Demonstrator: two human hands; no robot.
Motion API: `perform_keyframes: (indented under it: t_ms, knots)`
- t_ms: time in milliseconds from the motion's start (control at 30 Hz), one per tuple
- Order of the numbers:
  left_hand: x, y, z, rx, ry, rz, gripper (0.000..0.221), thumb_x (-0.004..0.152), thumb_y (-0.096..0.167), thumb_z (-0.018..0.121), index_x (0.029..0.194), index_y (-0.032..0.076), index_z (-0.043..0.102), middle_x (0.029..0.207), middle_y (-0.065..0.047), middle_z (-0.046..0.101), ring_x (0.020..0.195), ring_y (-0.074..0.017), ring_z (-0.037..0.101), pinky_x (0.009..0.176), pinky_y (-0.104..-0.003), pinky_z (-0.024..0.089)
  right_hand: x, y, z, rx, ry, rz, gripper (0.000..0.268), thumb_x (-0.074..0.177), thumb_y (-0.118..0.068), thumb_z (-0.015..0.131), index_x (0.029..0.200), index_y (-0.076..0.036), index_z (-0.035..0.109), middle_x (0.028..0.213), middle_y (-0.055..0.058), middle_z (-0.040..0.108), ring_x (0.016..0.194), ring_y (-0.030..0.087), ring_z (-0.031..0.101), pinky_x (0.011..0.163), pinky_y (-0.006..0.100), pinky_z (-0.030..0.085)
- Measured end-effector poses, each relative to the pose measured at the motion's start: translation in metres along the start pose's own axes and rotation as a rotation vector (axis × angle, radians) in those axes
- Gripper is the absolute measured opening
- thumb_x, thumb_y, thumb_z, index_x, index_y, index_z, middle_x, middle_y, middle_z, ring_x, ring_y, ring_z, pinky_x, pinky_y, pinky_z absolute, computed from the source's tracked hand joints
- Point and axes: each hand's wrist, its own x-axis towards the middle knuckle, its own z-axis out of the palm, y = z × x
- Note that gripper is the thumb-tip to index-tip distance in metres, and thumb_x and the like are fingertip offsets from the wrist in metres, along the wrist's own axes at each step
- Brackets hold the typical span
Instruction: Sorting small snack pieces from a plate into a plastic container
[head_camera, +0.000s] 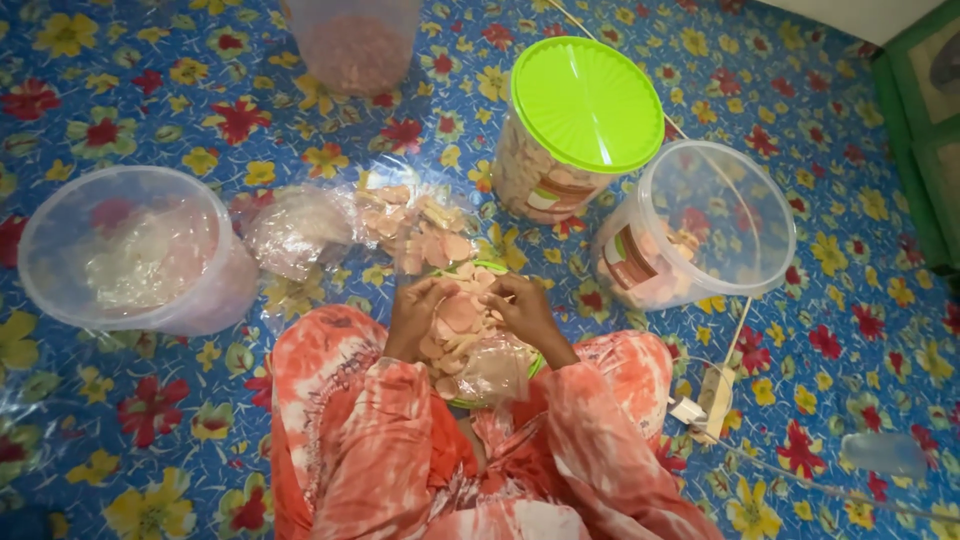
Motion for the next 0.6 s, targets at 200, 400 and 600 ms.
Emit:
perform_keyframes:
  t_ms: [200,400,600]
  knots:
    - [-0.012,0.043,0.003,0.034,0.024,-0.047,0.029,0.090,0.029,0.057,0.108,0.009,0.067,0.086,-0.013,0.069,0.086,-0.0221,0.063,0.086,-0.037,0.045,0.000,-0.023,-0.053,-0.047,0.142,0.029,0.006,0.082,-0.013,0.069,0.086,-0.010,0.069,0.073,0.009,0.065,0.073,0.024,0.066,0.061,0.032,0.052]
    - [-0.006,0.044,0.005,-0.003,0.174,-0.123,0.025,0.087,0.028,0.059,0.103,0.012,0.069,0.075,-0.005,0.068,0.073,-0.0082,0.058,0.074,-0.023,0.046,0.010,-0.024,-0.154,-0.073,0.611,-0.023,0.006,0.084,0.000,0.062,0.084,-0.006,0.063,0.071,0.008,0.059,0.065,0.015,0.057,0.060,0.024,0.047]
    - [0.002,0.039,0.001,-0.008,0.153,-0.249,0.023,0.087,0.024,0.056,0.102,0.011,0.067,0.078,-0.002,0.067,0.083,-0.0134,0.062,0.086,-0.033,0.049,-0.002,-0.002,-0.252,-0.327,0.873,-0.016,0.006,0.093,-0.004,0.062,0.097,-0.006,0.058,0.083,0.006,0.062,0.070,0.014,0.063,0.060,0.027,0.051]
